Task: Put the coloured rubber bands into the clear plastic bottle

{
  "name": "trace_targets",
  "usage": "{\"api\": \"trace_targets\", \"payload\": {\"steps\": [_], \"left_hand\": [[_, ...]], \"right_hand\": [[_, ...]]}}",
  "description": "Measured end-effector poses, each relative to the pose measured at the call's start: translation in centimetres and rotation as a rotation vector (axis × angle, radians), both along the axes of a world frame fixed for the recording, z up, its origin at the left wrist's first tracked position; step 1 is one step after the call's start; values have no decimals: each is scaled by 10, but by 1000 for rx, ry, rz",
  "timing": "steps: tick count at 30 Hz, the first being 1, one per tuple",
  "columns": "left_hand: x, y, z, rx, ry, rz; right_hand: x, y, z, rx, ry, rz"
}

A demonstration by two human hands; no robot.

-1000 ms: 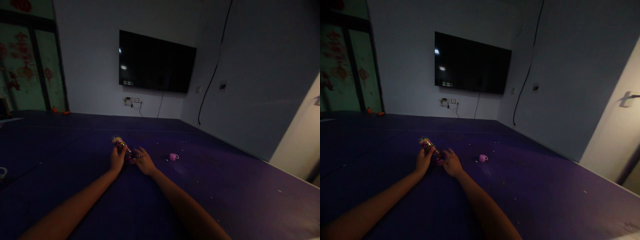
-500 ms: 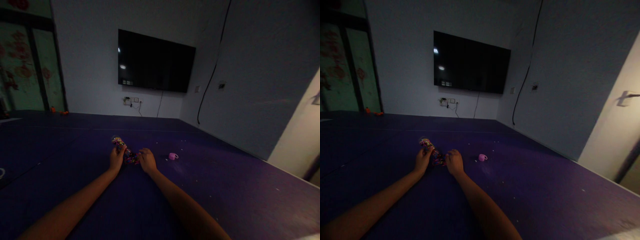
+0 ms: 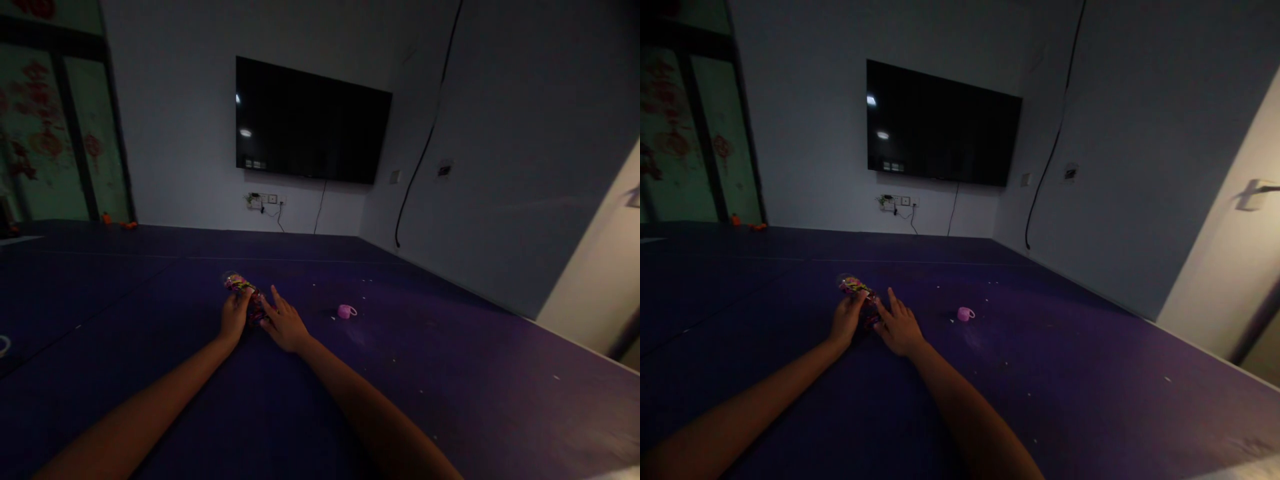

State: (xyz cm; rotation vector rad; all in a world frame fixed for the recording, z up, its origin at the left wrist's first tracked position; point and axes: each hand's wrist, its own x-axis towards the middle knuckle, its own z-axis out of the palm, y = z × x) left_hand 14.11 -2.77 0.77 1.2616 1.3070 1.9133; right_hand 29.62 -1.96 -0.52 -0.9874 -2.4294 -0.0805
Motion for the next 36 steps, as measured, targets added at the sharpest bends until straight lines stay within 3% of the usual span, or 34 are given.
{"api": "trace_targets", "payload": {"steps": [8,19,30,36], "left_hand": [[4,0,-1,-45,20,-128],[7,2,2,-84,73,-295],[3,2,-2,-55,139,-333],[4,1,0,-80,72,-318]], "right_hand": [[-1,0,-2,-37,-2,-19],[-3,1,-3,38,-21,-45],[-3,2,-7,26,44,-54],[-2,3,-4,-20,70,-50]]}}
